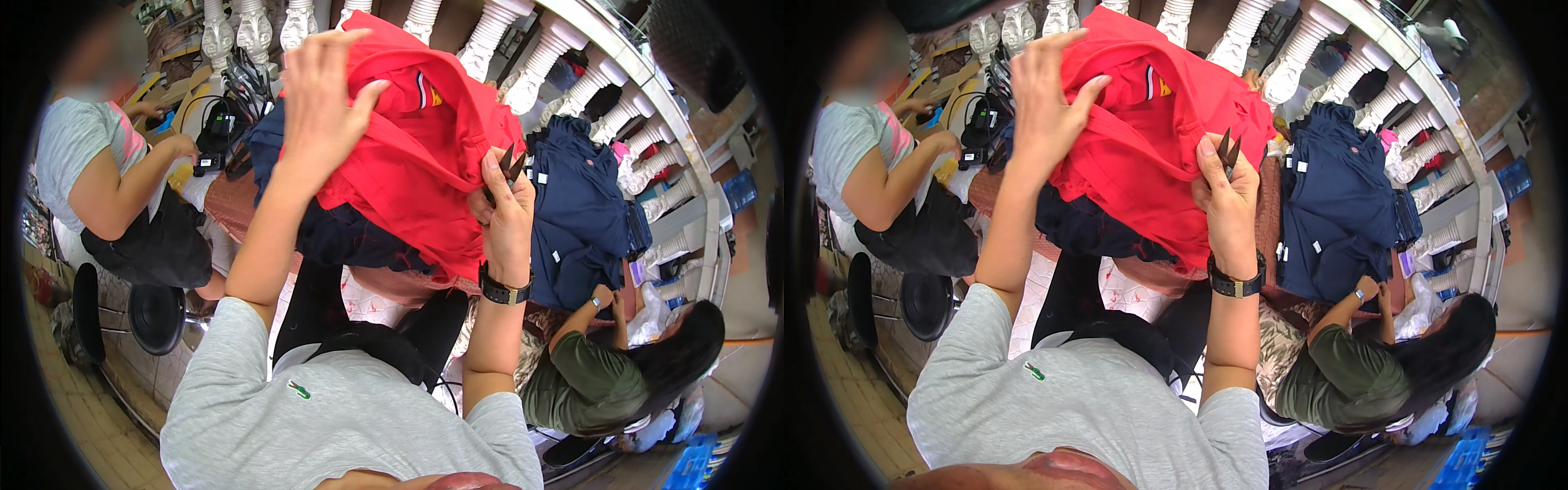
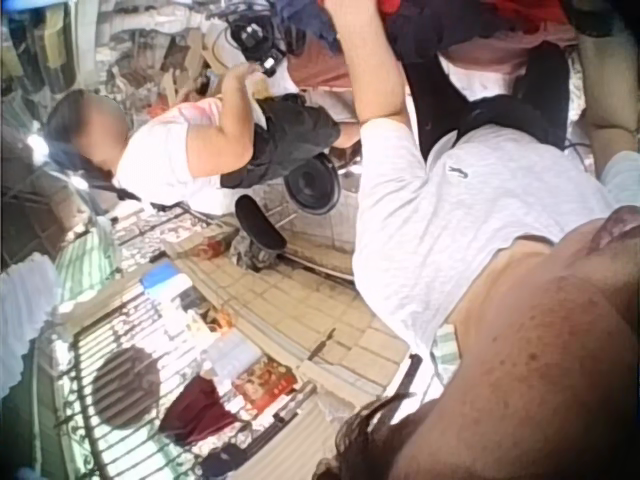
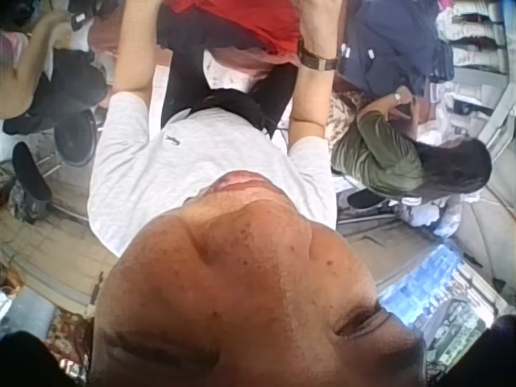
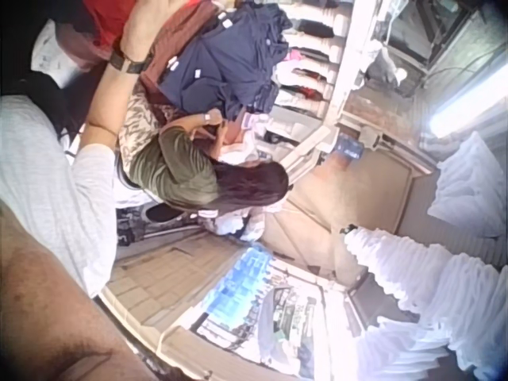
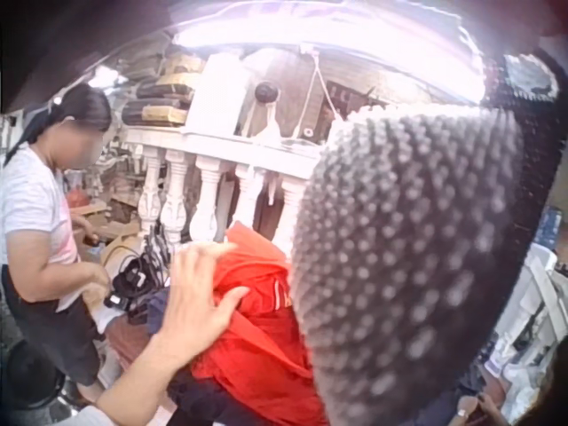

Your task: The person uses a small pair of scissors to trim loose threads and tags from a red garment. They repeatedly adjust the fabric, pull at threads, and cut them while working over a pile of clothes.

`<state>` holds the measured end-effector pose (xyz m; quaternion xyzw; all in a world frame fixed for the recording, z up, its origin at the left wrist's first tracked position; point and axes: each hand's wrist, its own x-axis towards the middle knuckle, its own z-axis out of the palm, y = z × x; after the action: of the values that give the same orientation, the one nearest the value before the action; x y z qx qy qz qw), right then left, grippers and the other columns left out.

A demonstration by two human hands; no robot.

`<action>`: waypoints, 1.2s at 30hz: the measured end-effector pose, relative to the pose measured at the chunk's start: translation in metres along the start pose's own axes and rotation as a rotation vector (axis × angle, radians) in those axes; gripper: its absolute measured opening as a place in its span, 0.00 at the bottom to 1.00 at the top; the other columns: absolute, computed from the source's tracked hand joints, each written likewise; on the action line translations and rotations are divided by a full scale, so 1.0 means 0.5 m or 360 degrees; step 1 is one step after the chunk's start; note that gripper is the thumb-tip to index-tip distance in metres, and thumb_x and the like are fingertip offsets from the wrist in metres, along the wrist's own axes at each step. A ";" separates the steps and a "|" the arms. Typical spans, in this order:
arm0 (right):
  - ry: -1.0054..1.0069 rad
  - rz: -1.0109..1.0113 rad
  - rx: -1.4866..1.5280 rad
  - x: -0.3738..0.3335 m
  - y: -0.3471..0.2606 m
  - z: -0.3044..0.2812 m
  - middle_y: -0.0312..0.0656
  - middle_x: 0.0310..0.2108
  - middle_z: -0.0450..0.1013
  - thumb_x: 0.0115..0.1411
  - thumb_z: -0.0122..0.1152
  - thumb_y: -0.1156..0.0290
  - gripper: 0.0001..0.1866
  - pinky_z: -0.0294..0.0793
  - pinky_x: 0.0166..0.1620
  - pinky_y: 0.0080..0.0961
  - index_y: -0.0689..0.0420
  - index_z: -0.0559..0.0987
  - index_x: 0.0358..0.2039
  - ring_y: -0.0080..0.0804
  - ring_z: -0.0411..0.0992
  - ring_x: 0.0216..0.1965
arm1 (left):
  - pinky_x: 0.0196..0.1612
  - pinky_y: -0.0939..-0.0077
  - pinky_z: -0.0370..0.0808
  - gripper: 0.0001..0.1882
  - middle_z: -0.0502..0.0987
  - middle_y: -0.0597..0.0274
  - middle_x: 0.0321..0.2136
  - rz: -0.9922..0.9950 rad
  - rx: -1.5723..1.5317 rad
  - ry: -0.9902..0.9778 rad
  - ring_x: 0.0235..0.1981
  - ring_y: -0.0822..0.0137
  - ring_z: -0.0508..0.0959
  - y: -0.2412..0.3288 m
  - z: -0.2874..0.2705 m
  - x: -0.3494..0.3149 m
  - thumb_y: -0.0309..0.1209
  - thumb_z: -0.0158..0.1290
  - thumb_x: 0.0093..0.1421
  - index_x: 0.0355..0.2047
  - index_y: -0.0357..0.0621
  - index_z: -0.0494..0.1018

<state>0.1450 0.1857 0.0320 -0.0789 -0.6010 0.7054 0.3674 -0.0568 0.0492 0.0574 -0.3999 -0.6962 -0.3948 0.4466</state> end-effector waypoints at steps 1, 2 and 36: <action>0.0024 -0.0022 -0.0127 0.001 -0.006 0.002 0.22 0.21 0.62 0.68 0.62 0.68 0.07 0.49 0.20 0.13 0.55 0.79 0.42 0.09 0.53 0.16 | 0.58 0.58 0.67 0.32 0.72 0.53 0.51 -0.0076 0.0196 -0.0025 0.52 0.52 0.72 -0.019 -0.009 -0.005 0.40 0.66 0.56 0.59 0.47 0.69; 0.0047 -0.0045 -0.0253 0.003 -0.018 0.009 0.22 0.22 0.64 0.67 0.64 0.68 0.07 0.51 0.22 0.13 0.56 0.79 0.41 0.09 0.55 0.18 | 0.57 0.56 0.68 0.34 0.71 0.52 0.53 -0.0152 0.0393 -0.0050 0.54 0.50 0.72 -0.041 -0.017 -0.013 0.43 0.66 0.55 0.60 0.47 0.69; 0.0071 -0.0245 -0.0731 0.148 -0.155 0.051 0.31 0.26 0.77 0.60 0.67 0.70 0.10 0.64 0.26 0.11 0.63 0.83 0.38 0.12 0.70 0.24 | 0.47 0.68 0.74 0.28 0.74 0.54 0.46 -0.0472 -0.0667 0.0048 0.43 0.63 0.75 -0.096 0.016 -0.034 0.33 0.64 0.60 0.55 0.38 0.65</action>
<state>0.1105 0.2114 0.1333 -0.1298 -0.7417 0.5181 0.4056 -0.0981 0.0353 0.0297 -0.3713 -0.6436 -0.5975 0.3014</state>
